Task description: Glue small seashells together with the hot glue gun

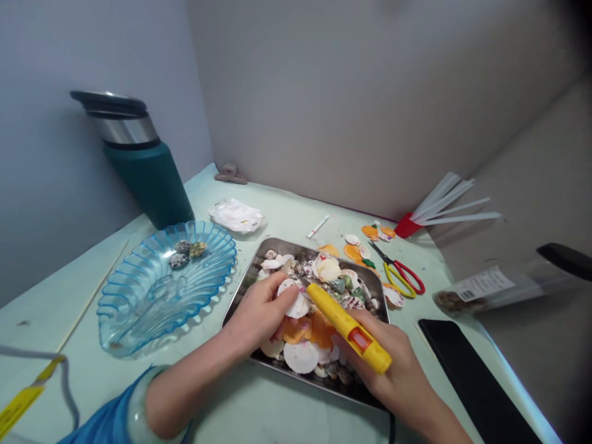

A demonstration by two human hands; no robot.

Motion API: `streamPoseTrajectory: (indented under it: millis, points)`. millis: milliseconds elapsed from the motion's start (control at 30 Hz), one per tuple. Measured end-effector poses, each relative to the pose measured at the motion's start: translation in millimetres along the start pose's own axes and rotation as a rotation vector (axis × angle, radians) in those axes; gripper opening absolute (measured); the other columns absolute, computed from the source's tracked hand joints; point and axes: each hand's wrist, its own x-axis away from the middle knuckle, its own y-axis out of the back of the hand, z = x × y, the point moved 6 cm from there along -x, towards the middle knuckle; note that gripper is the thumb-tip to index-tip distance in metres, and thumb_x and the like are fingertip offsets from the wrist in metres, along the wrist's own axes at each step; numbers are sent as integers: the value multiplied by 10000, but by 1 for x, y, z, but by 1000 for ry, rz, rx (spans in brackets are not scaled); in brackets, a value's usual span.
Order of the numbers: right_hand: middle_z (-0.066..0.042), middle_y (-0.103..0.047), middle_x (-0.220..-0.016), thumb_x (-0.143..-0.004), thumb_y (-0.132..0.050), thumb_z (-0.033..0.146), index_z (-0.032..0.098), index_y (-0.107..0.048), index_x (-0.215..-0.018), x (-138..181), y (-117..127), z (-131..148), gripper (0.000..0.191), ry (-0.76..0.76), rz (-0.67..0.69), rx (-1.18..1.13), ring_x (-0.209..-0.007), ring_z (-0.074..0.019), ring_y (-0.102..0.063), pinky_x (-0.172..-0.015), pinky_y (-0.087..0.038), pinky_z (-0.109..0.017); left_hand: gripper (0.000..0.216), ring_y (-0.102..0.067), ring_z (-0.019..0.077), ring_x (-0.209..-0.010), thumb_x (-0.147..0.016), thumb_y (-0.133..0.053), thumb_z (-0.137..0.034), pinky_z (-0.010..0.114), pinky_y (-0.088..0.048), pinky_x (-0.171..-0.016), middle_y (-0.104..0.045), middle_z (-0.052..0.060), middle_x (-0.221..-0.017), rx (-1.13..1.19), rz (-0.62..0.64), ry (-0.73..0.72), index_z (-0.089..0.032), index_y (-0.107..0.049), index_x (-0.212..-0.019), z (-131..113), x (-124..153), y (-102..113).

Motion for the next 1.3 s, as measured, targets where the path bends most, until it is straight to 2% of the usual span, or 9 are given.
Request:
streamPoseTrajectory:
  millis: [233, 467, 833, 1100, 1300]
  points:
    - [-1, -675, -860, -873, -540, 160, 237, -539, -1054, 1, -1, -2, 197, -1, 2, -33, -667, -145, -641, -593, -492, -239, 242, -370, 97, -308, -847, -495, -415, 174, -257, -344, -415, -76, -347, -31, -35, 2, -227, -461, -697, 0, 0, 3]
    - [-11, -676, -872, -887, -530, 174, 225, -533, -1041, 3, -1, -1, 162, 3, 24, -29, -671, -145, -642, -582, -478, -234, 260, -385, 98, -324, -870, -463, -438, 176, -296, -383, -427, -84, -347, -70, -10, 11, -225, -449, -721, 2, 0, 3]
    - [17, -660, -858, -874, -537, 159, 238, -537, -1057, 2, 0, -1, 200, -5, 16, -68, -660, -119, -620, -591, -464, -215, 237, -433, 111, -361, -890, -447, -438, 180, -330, -424, -441, -77, -367, -59, -17, -67, -225, -546, -860, 2, 0, 4]
    - [8, -650, -825, -857, -570, 160, 227, -555, -1083, 8, 0, -5, 236, 28, -12, -50, -630, -128, -606, -565, -468, -222, 277, -492, 121, -431, -907, -429, -445, 204, -370, -510, -467, -69, -411, -264, -132, -200, -223, -576, -829, -8, 4, 10]
    - [5, -664, -819, -860, -577, 191, 226, -552, -1085, 7, 2, -3, 229, 45, -28, -51, -623, -130, -619, -566, -478, -223, 263, -508, 124, -446, -917, -415, -407, 219, -367, -547, -496, -69, -428, -397, -192, -227, -221, -595, -873, -13, 8, 12]
